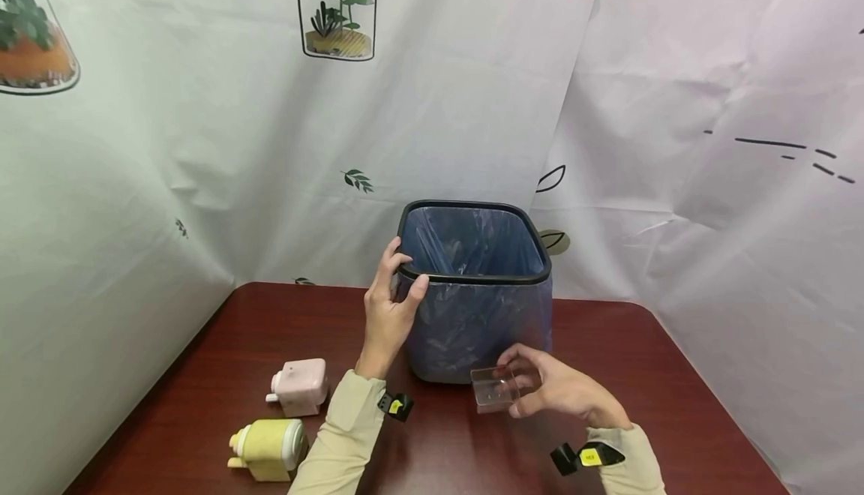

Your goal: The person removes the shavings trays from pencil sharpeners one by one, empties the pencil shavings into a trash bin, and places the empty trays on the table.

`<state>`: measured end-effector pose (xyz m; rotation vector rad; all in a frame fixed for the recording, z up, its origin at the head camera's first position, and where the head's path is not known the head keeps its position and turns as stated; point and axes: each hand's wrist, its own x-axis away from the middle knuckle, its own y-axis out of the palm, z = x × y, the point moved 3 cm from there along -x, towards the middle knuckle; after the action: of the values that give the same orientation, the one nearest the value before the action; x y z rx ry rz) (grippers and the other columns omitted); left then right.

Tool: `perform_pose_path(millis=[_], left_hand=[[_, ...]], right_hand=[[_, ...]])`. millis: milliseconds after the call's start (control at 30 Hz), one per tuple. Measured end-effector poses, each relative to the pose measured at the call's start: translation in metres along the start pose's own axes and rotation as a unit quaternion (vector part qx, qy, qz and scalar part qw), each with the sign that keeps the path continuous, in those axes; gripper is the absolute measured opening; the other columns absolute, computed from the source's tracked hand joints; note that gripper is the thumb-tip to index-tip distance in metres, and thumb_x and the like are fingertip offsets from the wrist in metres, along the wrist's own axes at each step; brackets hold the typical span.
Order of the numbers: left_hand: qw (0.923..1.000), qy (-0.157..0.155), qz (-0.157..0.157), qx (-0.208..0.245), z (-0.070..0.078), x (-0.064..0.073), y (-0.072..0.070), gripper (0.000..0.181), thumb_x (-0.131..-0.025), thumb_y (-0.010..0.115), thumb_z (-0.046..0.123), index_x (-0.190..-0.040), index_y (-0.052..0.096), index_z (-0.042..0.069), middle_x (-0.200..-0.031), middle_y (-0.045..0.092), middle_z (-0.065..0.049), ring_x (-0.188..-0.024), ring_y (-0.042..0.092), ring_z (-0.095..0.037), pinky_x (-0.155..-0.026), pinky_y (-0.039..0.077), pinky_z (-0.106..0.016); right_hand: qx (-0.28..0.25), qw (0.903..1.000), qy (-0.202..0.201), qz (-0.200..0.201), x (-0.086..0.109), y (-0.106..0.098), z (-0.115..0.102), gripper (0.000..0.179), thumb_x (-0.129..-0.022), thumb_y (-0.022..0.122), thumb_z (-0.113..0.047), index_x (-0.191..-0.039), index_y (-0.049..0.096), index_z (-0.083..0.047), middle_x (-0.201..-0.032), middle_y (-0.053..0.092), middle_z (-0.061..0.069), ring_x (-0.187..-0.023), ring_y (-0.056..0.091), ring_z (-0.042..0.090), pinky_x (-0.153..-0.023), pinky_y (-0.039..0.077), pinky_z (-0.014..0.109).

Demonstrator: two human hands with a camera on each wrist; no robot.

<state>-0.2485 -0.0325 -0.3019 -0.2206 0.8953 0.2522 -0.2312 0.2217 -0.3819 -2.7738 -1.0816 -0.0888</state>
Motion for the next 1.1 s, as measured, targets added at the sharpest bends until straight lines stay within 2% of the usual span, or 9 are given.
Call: perform_pose_path(millis=[200, 300, 400, 533, 633, 767, 967, 1100], left_hand=[[1.0000, 0.000, 0.001, -0.001, 0.001, 0.000, 0.001, 0.032, -0.084, 0.061, 0.007, -0.115, 0.051, 0.005, -0.141, 0.037, -0.016, -0.099, 0.060, -0.031, -0.067, 0.049, -0.044], [1.0000, -0.002, 0.000, -0.002, 0.001, 0.000, 0.001, 0.032, -0.084, 0.062, 0.006, -0.115, 0.052, 0.005, -0.141, 0.038, -0.016, -0.104, 0.057, -0.029, -0.068, 0.049, -0.046], [1.0000, -0.002, -0.001, -0.002, 0.001, 0.000, 0.001, 0.032, -0.084, 0.062, 0.006, -0.114, 0.052, 0.005, -0.142, 0.037, -0.016, -0.109, 0.055, -0.029, -0.070, 0.048, -0.048], [1.0000, -0.004, -0.001, -0.008, 0.001, 0.001, 0.001, 0.031, -0.085, 0.061, 0.008, -0.114, 0.051, 0.005, -0.142, 0.037, -0.015, -0.105, 0.058, -0.028, -0.070, 0.049, -0.045], [1.0000, -0.005, -0.001, -0.008, 0.001, 0.001, 0.001, 0.032, -0.085, 0.061, 0.008, -0.115, 0.051, 0.005, -0.142, 0.037, -0.015, -0.108, 0.056, -0.027, -0.072, 0.050, -0.044], [1.0000, -0.009, -0.003, -0.003, 0.001, 0.001, 0.000, 0.032, -0.085, 0.061, 0.007, -0.115, 0.051, 0.006, -0.142, 0.037, -0.014, -0.114, 0.053, -0.027, -0.074, 0.049, -0.046], [0.9999, -0.009, -0.004, 0.003, 0.002, 0.001, 0.001, 0.032, -0.085, 0.061, 0.008, -0.115, 0.051, 0.006, -0.142, 0.037, -0.014, -0.119, 0.049, -0.027, -0.078, 0.048, -0.050], [0.9999, -0.012, -0.002, -0.001, 0.002, 0.002, -0.001, 0.032, -0.085, 0.061, 0.008, -0.115, 0.051, 0.006, -0.143, 0.036, -0.013, -0.115, 0.052, -0.027, -0.073, 0.049, -0.045]], right_hand=[[0.006, 0.9997, 0.000, -0.022, -0.003, 0.001, 0.009, 0.060, -0.071, 0.070, 0.003, -0.119, 0.036, 0.007, -0.120, 0.046, 0.029, -0.105, 0.055, 0.035, -0.074, 0.052, 0.041], [0.011, 0.9995, 0.001, -0.030, -0.005, 0.002, 0.012, 0.060, -0.070, 0.070, 0.004, -0.119, 0.036, 0.008, -0.118, 0.048, 0.028, -0.101, 0.057, 0.033, -0.074, 0.052, 0.041], [0.017, 0.9994, 0.007, -0.029, -0.007, 0.004, 0.015, 0.060, -0.068, 0.070, 0.005, -0.118, 0.037, 0.008, -0.113, 0.051, 0.026, -0.096, 0.058, 0.031, -0.073, 0.052, 0.040], [0.025, 0.9993, 0.016, -0.023, -0.010, 0.005, 0.019, 0.059, -0.066, 0.070, 0.006, -0.116, 0.038, 0.008, -0.107, 0.054, 0.022, -0.090, 0.059, 0.027, -0.069, 0.052, 0.038], [0.025, 0.9991, 0.023, -0.026, -0.011, 0.006, 0.021, 0.060, -0.066, 0.070, 0.007, -0.116, 0.038, 0.008, -0.104, 0.053, 0.020, -0.086, 0.059, 0.025, -0.068, 0.052, 0.037], [0.059, 0.9974, 0.029, -0.029, -0.012, 0.006, 0.023, 0.059, -0.064, 0.071, 0.006, -0.114, 0.040, 0.006, -0.101, 0.054, 0.019, -0.079, 0.058, 0.022, -0.065, 0.051, 0.034], [0.132, 0.9904, 0.030, -0.031, -0.012, 0.007, 0.026, 0.056, -0.063, 0.074, 0.004, -0.110, 0.044, 0.003, -0.088, 0.057, 0.022, -0.070, 0.059, 0.020, -0.060, 0.050, 0.030], [0.164, 0.9852, 0.041, -0.027, -0.012, 0.006, 0.028, 0.056, -0.063, 0.076, 0.002, -0.109, 0.045, 0.000, -0.084, 0.057, 0.018, -0.069, 0.055, 0.018, -0.058, 0.048, 0.029]])
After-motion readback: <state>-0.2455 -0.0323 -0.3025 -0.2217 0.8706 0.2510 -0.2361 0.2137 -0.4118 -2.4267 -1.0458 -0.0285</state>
